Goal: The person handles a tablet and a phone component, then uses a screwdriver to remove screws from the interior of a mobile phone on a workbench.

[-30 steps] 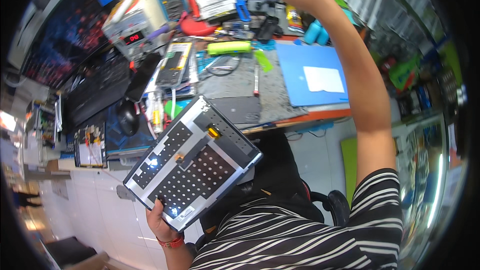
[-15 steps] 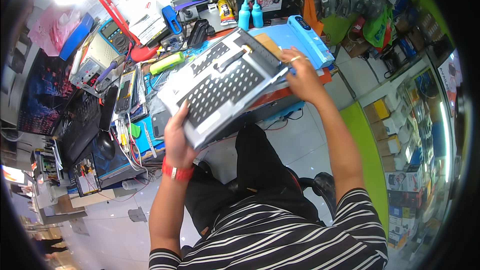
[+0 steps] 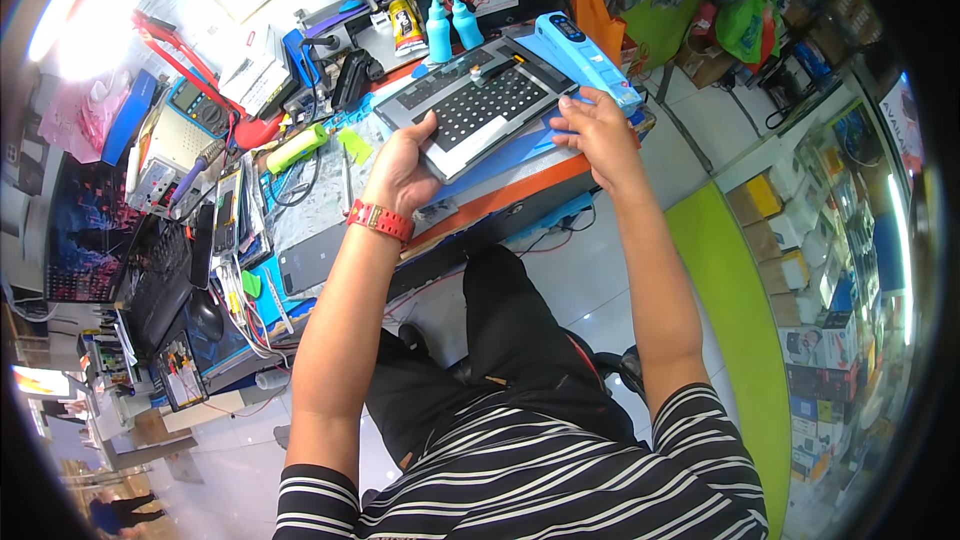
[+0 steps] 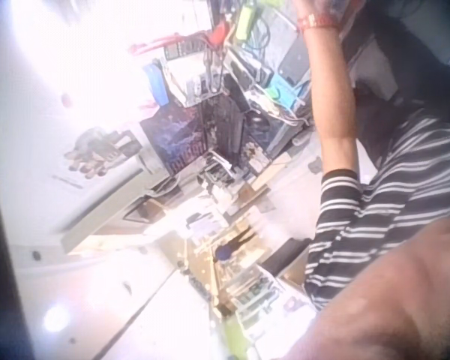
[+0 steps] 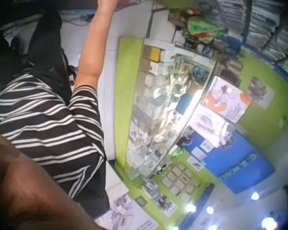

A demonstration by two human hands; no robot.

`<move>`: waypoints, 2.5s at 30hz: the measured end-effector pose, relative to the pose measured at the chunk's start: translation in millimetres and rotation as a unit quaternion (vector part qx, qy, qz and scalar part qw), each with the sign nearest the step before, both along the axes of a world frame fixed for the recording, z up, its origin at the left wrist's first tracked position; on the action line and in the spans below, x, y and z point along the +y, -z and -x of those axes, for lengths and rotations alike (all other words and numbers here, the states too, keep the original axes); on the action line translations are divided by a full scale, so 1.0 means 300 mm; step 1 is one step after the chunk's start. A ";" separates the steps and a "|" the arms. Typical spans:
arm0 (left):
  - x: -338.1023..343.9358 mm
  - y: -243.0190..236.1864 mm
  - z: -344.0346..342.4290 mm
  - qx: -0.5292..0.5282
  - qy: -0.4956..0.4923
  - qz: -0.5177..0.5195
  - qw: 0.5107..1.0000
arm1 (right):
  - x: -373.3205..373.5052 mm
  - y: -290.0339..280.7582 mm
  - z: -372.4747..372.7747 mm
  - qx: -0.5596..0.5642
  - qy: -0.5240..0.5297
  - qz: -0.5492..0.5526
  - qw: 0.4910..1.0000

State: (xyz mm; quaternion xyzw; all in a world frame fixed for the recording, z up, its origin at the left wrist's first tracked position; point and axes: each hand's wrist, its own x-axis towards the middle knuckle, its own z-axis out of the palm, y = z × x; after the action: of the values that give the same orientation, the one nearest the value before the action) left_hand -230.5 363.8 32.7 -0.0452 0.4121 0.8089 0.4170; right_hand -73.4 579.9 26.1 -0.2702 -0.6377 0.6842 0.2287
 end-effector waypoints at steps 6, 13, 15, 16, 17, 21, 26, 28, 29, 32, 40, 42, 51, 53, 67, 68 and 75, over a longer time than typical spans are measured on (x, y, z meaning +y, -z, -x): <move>0.027 -0.022 0.038 0.011 -0.004 0.070 0.997 | -0.040 0.036 0.014 0.146 -0.047 0.269 0.951; 0.035 0.002 0.154 0.043 0.042 0.118 0.991 | -0.114 0.035 0.021 0.163 -0.035 0.278 0.946; 0.052 0.009 0.175 0.054 0.040 0.136 0.988 | -0.122 0.034 0.024 0.171 -0.028 0.278 0.945; 0.057 0.020 0.200 0.053 0.039 0.136 0.989 | -0.125 0.034 0.027 0.179 -0.033 0.286 0.941; 0.058 0.027 0.228 0.085 0.040 0.147 0.985 | -0.128 0.034 0.031 0.186 -0.038 0.295 0.936; 0.048 0.025 0.257 0.178 0.023 0.230 0.956 | -0.146 0.024 0.035 0.192 -0.036 0.310 0.931; 0.041 -0.043 0.164 0.250 0.026 0.297 0.921 | -0.152 0.016 0.025 0.168 0.022 0.294 0.941; 0.027 -0.039 0.164 0.249 0.023 0.272 0.929 | -0.137 0.033 0.032 0.170 0.003 0.290 0.942; 0.021 -0.036 0.162 0.244 0.014 0.261 0.934 | -0.132 0.038 0.033 0.173 -0.015 0.285 0.943; -0.003 -0.073 0.137 0.238 0.013 0.257 0.937 | -0.132 0.036 0.033 0.166 -0.010 0.278 0.946; -0.353 -0.128 -0.144 0.491 -0.106 0.234 0.832 | -0.213 0.035 -0.020 0.163 -0.006 0.268 0.949; -0.503 -0.137 -0.252 0.659 -0.087 0.384 0.640 | -0.281 0.043 -0.055 0.075 0.034 -0.049 0.995; -0.853 0.077 -0.382 0.708 -0.051 0.569 0.416 | -0.470 0.116 0.018 -0.003 -0.263 -0.695 0.670; -0.875 0.075 -0.358 0.704 -0.056 0.577 0.409 | -0.470 0.130 0.025 0.001 -0.260 -0.698 0.667; -0.837 0.140 -0.290 0.730 -0.057 0.529 0.429 | -0.740 -0.027 0.180 0.051 -0.183 -0.574 0.796; -0.838 0.143 -0.290 0.732 -0.067 0.525 0.430 | -0.777 -0.035 0.223 0.040 -0.194 -0.542 0.817; -0.795 0.151 -0.291 0.727 -0.088 0.521 0.438 | -0.867 -0.028 0.464 -0.104 -0.187 -0.625 0.751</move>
State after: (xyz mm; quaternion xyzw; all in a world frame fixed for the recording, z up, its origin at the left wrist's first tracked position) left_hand -143.1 125.4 -12.7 0.3148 0.9012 0.2090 -0.2121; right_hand -212.5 319.9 34.6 -0.0117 -0.9806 0.1294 0.1467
